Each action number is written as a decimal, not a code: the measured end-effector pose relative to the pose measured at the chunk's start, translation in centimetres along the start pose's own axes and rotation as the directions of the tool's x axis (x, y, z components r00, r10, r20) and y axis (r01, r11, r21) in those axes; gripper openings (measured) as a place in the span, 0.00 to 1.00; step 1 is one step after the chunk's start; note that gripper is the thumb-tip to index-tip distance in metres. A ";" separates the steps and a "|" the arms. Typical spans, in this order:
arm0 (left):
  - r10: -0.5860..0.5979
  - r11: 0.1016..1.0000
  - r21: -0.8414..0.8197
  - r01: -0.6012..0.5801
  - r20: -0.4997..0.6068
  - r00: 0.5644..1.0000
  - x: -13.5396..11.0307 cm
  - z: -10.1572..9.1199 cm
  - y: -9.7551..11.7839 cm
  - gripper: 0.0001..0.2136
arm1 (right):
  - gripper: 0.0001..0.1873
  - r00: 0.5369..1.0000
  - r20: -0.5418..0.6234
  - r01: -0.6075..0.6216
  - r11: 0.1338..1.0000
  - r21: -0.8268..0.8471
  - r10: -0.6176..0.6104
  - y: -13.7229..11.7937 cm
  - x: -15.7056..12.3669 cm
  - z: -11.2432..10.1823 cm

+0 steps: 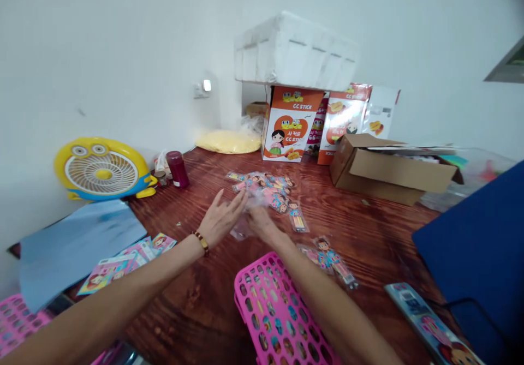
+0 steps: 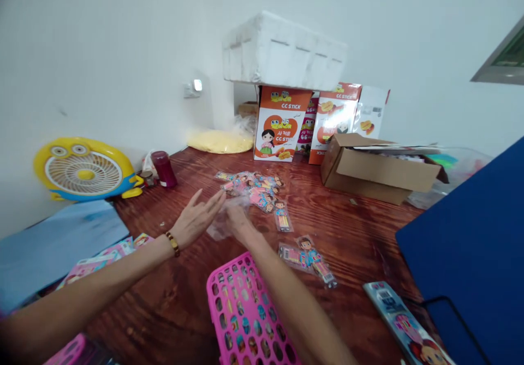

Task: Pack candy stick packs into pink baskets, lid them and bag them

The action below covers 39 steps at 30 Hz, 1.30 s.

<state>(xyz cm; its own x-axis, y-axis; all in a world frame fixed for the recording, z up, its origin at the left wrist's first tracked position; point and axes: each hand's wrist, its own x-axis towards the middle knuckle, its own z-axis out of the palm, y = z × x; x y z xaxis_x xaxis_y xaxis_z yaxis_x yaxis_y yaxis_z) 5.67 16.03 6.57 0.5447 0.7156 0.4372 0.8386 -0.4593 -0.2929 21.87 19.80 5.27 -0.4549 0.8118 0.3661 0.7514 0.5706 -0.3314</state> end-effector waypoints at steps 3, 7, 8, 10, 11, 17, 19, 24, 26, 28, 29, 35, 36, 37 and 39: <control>-0.046 0.998 -0.037 0.045 -0.048 0.998 -0.3 2.4 -0.2 0.32 | 0.11 0.999 0.041 -0.012 1.000 0.001 0.012 1.7 -1.0 0.7; 0.052 0.997 -0.046 -0.058 -0.114 0.992 -0.8 3.4 0.0 0.27 | 0.13 0.991 -0.030 -0.135 0.990 -0.029 0.134 3.5 -2.9 -0.6; 0.095 0.994 -0.051 -0.101 -0.119 0.988 -1.2 3.8 0.1 0.25 | 0.13 0.983 -0.068 -0.175 0.984 -0.035 0.173 3.8 -3.5 -0.9; 0.187 0.977 -0.083 -0.198 -0.127 0.974 -2.1 4.8 0.5 0.20 | 0.11 0.960 -0.134 -0.252 0.967 -0.043 0.244 4.0 -4.7 -1.5; 0.229 0.964 -0.106 -0.243 -0.131 0.965 -2.7 5.3 0.7 0.17 | 0.11 0.951 -0.150 -0.280 0.959 -0.048 0.270 4.0 -5.3 -1.6; 0.379 0.905 -0.131 -0.404 -0.180 0.908 -4.4 6.2 1.4 0.11 | 0.17 0.914 -0.119 -0.403 0.900 -0.168 0.387 4.0 -8.1 -2.2; 0.395 0.897 -0.131 -0.422 -0.191 0.899 -4.3 6.1 1.4 0.10 | 0.20 0.885 -0.126 -0.465 0.846 -0.259 0.448 4.1 -8.9 -2.4; 0.331 0.915 -0.187 -0.356 -0.153 0.931 -3.9 6.6 1.7 0.12 | 0.20 0.789 -0.107 -0.588 0.694 -0.415 0.604 5.1 -9.3 -3.0; 0.209 0.944 -0.236 -0.233 -0.121 0.970 -4.0 6.9 2.1 0.13 | 0.17 0.773 -0.052 -0.598 0.698 -0.395 0.632 5.6 -9.0 -2.6; 0.063 0.958 -0.272 -0.088 -0.099 0.993 -4.3 7.3 2.6 0.13 | 0.15 0.788 0.023 -0.572 0.745 -0.343 0.615 6.0 -8.6 -2.0; -0.006 0.959 -0.283 -0.021 -0.095 0.995 -4.6 7.5 2.8 0.14 | 0.14 0.797 0.058 -0.557 0.769 -0.315 0.601 6.1 -8.5 -1.5; -0.271 0.900 -0.386 0.203 -0.130 0.954 -7.8 9.4 4.8 0.20 | 0.11 0.865 0.108 -0.457 0.858 -0.232 0.490 6.3 -8.9 -0.2; -0.307 0.882 -0.413 0.226 -0.140 0.941 -8.5 9.6 5.3 0.20 | 0.11 0.879 0.123 -0.424 0.873 -0.239 0.461 6.3 -9.2 -0.2; -0.343 0.864 -0.437 0.250 -0.148 0.928 -9.2 9.7 5.9 0.20 | 0.10 0.886 0.147 -0.396 0.883 -0.251 0.439 6.5 -9.6 -0.3; -0.418 0.825 -0.474 0.306 -0.148 0.896 -10.3 9.5 7.2 0.22 | 0.09 0.880 0.205 -0.369 0.888 -0.275 0.429 6.7 -10.7 -0.3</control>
<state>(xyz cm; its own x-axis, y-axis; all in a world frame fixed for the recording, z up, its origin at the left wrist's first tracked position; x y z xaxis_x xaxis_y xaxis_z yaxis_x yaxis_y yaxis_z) 5.99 10.42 -8.12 0.1394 0.7555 0.6402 0.8632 -0.4094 0.2953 31.93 14.96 -0.59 -0.1754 0.9845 0.0015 0.9665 0.1725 -0.1902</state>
